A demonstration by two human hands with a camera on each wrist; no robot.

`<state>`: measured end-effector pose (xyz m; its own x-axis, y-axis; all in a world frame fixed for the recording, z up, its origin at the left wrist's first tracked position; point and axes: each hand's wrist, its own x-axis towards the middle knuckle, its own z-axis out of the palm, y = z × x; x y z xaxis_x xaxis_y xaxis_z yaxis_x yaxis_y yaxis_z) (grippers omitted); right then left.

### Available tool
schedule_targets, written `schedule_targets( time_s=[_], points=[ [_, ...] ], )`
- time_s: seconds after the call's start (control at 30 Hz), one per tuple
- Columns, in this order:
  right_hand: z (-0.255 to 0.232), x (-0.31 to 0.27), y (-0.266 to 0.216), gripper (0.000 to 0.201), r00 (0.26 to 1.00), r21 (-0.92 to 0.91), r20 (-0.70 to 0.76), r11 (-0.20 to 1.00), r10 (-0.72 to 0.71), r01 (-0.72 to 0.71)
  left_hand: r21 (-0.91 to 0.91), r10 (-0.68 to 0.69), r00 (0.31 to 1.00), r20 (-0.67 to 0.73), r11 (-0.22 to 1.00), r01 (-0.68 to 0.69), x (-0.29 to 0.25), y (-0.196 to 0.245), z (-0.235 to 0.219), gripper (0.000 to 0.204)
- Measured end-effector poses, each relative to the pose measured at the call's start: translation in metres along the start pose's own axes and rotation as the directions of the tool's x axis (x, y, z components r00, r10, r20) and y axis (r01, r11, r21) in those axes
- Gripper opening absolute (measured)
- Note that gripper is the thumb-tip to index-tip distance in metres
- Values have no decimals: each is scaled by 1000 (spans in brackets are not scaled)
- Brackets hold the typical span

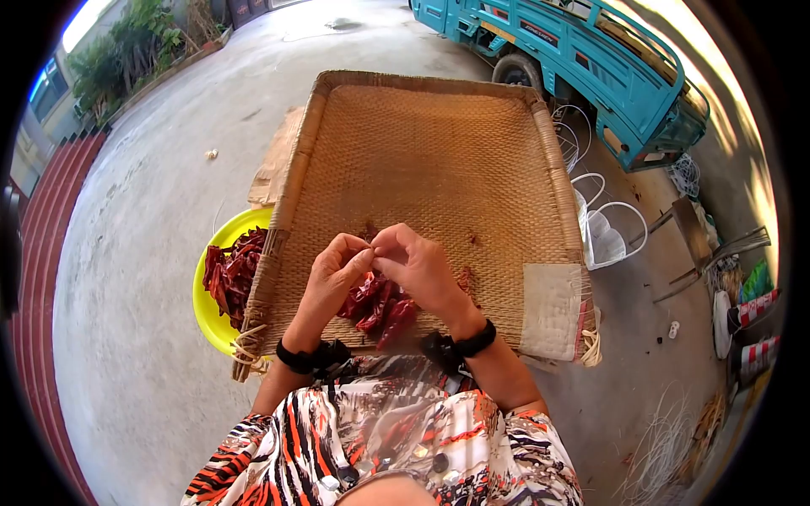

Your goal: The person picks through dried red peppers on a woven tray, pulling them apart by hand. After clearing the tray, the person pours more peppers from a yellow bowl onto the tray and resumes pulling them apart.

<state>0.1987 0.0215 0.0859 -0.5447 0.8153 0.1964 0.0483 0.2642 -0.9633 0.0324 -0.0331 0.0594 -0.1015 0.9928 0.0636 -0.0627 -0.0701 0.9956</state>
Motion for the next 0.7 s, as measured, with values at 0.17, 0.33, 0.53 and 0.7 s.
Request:
schedule_targets(
  time_s=[0.17, 0.33, 0.53, 0.7],
  points=[
    [0, 0, 4, 23, 999, -71, -32, 997, -36, 33, -15, 10, 999, -38, 1000, -11, -3, 12, 0, 15],
    [-7, 13, 32, 25, 992, -294, -105, 955, -68, 34, 96, 165, 947, -275, 985, -144, -3, 28, -23, 9],
    [-11, 33, 59, 26, 983, -663, 105, 727, -148, 180, 87, 241, 599, -764, 958, -274, 4, 21, -87, 11],
    [-4, 45, 85, 27, 972, -689, 185, 687, -142, 232, -144, 0, 354, -935, 914, -379, -3, 39, -94, 33]
  ],
)
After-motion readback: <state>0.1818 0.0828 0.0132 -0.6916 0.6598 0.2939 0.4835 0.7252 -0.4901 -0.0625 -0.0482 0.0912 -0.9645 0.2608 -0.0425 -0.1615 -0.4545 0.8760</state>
